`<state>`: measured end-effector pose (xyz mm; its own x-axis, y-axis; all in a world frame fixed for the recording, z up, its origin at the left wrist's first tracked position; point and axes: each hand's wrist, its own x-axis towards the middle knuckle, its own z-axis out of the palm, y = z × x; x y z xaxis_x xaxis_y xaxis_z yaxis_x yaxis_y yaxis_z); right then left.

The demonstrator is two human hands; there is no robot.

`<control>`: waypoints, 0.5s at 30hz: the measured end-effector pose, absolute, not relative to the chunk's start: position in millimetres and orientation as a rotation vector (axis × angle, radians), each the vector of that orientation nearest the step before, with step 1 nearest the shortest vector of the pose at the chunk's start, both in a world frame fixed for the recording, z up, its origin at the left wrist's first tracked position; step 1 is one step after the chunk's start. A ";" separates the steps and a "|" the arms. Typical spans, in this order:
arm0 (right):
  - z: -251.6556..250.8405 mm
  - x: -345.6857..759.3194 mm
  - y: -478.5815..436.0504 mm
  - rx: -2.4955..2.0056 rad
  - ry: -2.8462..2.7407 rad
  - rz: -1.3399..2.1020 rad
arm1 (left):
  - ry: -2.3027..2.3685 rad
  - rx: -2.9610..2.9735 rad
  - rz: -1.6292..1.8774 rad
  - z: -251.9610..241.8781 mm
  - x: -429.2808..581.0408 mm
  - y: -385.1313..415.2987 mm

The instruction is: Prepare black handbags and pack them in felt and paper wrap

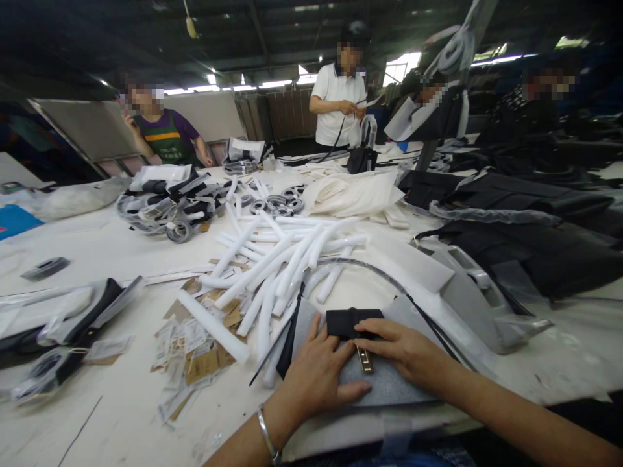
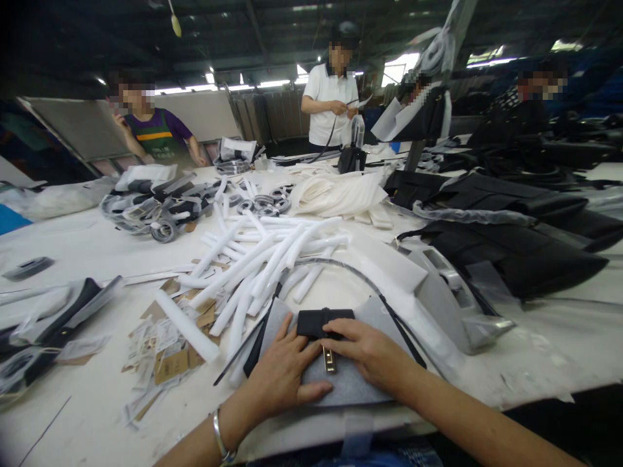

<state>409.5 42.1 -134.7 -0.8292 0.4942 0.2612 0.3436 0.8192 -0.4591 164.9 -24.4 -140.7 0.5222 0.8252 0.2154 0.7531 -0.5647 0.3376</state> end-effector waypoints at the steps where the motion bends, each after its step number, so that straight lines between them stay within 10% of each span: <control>1: -140.9 411.9 39.4 -0.606 -2.656 0.504 | 1.342 2.565 0.546 -141.9 165.3 -25.2; 15: -153.3 409.0 30.0 -0.606 -2.671 0.370 | 1.060 2.909 0.634 -145.9 164.0 -37.6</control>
